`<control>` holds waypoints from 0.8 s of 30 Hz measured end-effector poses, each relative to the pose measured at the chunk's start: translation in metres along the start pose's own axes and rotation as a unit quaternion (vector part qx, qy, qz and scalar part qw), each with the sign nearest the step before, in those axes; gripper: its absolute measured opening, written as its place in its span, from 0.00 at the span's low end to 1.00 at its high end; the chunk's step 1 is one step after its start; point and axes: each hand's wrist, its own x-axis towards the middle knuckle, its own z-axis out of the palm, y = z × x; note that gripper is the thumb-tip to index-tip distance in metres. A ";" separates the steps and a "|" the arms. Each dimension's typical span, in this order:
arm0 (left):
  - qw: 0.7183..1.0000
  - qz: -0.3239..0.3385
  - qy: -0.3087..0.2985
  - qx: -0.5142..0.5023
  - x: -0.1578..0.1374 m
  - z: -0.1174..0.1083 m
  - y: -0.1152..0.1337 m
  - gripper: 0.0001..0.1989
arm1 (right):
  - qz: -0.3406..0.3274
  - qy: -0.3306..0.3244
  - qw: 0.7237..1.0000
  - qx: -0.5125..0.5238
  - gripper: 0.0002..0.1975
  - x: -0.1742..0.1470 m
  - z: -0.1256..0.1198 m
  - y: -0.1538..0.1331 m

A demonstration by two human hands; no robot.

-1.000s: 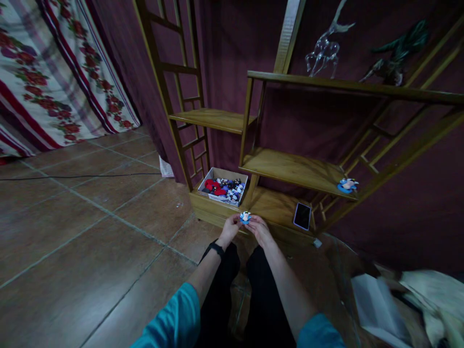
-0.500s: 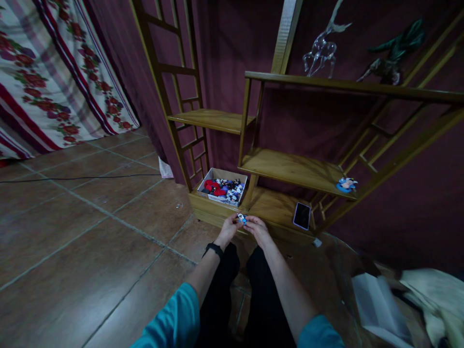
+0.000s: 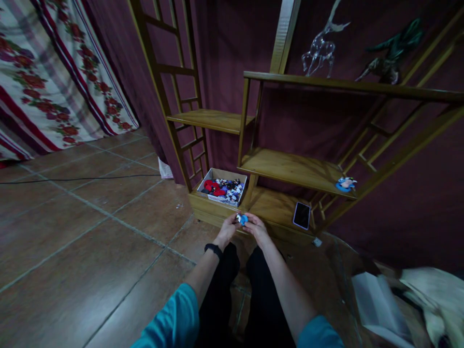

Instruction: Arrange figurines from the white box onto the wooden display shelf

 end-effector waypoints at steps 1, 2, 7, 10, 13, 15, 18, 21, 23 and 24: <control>1.000 -0.002 -0.003 0.002 0.000 0.000 0.001 0.23 | 0.000 0.002 1.000 0.006 0.20 0.001 0.000 0.001; 1.000 -0.003 -0.006 0.004 0.000 0.000 0.001 0.23 | 0.000 0.003 1.000 0.012 0.20 0.001 -0.001 0.002; 1.000 -0.002 -0.013 0.022 0.000 0.000 0.005 0.19 | 0.005 0.012 0.999 0.040 0.19 0.003 0.000 0.004; 1.000 -0.011 -0.015 0.021 0.000 0.000 0.007 0.18 | 0.012 0.014 0.998 0.053 0.18 0.002 0.002 0.003; 1.000 -0.018 -0.017 0.012 0.000 0.001 0.007 0.19 | 0.018 0.013 0.998 0.060 0.15 0.001 0.002 0.003; 1.000 -0.022 -0.014 0.007 -0.001 0.001 0.006 0.18 | 0.019 0.007 0.998 0.066 0.14 0.001 0.002 0.003; 1.000 -0.029 -0.009 0.003 -0.001 0.000 0.006 0.17 | 0.027 0.008 0.997 0.072 0.13 0.001 0.002 0.002; 0.999 -0.037 -0.008 -0.002 -0.002 0.001 0.007 0.16 | 0.040 0.020 0.996 0.073 0.11 0.002 0.002 0.001; 0.999 -0.041 0.000 -0.008 -0.003 0.002 0.009 0.16 | 0.044 0.029 0.996 0.077 0.10 0.002 0.002 0.001; 0.999 -0.043 0.007 -0.012 -0.004 0.003 0.010 0.16 | 0.046 0.033 0.995 0.078 0.09 0.002 0.003 0.000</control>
